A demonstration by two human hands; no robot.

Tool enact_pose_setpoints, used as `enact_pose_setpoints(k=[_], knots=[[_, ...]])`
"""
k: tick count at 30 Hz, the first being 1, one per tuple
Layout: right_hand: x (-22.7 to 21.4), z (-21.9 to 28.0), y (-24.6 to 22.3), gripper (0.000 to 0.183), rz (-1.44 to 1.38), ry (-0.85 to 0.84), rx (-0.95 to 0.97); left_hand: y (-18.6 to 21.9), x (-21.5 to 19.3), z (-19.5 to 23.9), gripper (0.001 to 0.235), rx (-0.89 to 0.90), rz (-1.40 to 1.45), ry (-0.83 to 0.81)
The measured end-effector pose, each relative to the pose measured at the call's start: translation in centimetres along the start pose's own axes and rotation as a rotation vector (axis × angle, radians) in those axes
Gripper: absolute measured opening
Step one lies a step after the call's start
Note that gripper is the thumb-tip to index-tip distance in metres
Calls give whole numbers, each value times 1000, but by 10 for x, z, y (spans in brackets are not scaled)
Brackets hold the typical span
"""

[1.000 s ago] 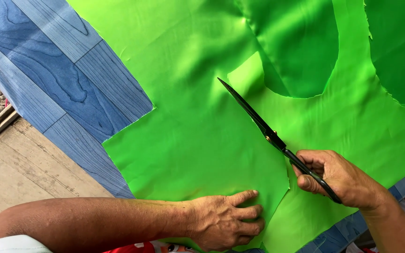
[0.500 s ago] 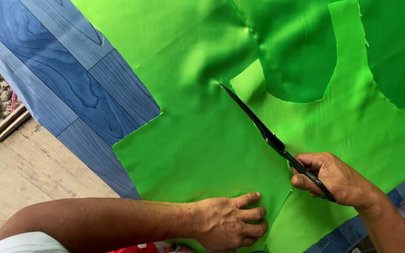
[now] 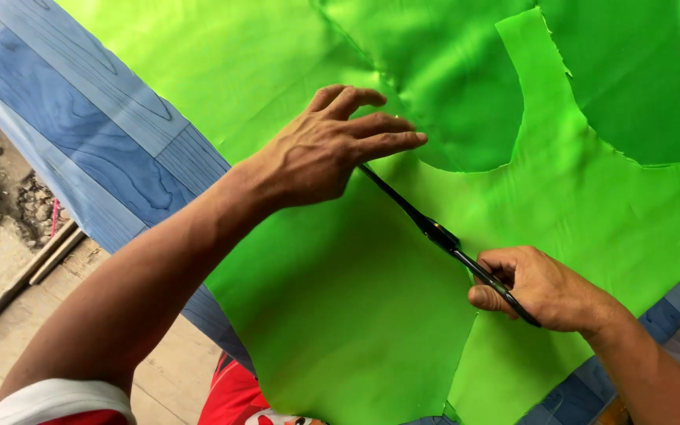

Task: The person uses a pair of scissors to cut a large piece of bright green fabric laid out on a blue surface. They carefully follow a pre-drawn or pre-cut pattern, separating a shaped piece from the main sheet of material.

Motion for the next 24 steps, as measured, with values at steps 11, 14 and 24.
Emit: enact_pose_setpoints(k=[11,14,24], knots=[[4,18,-2,54,14,-38,47,-8,16,-1,91,6,95,-70],[4,19,-3,52,5,-30,45,-13,17,-14,90,23,58,-73],[3,23,7,53,-3,-66,62,-23,6,-22,44,81,-130,-95]])
Point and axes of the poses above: each hand's wrist, its own z-axis away from the middle knuckle, its own x-axis out of the palm, y = z × x, the point moved 5 cm from there along -z, towards the middle knuckle, and after that the axes turned 4 degrees about -x, right-handed, at the moved point
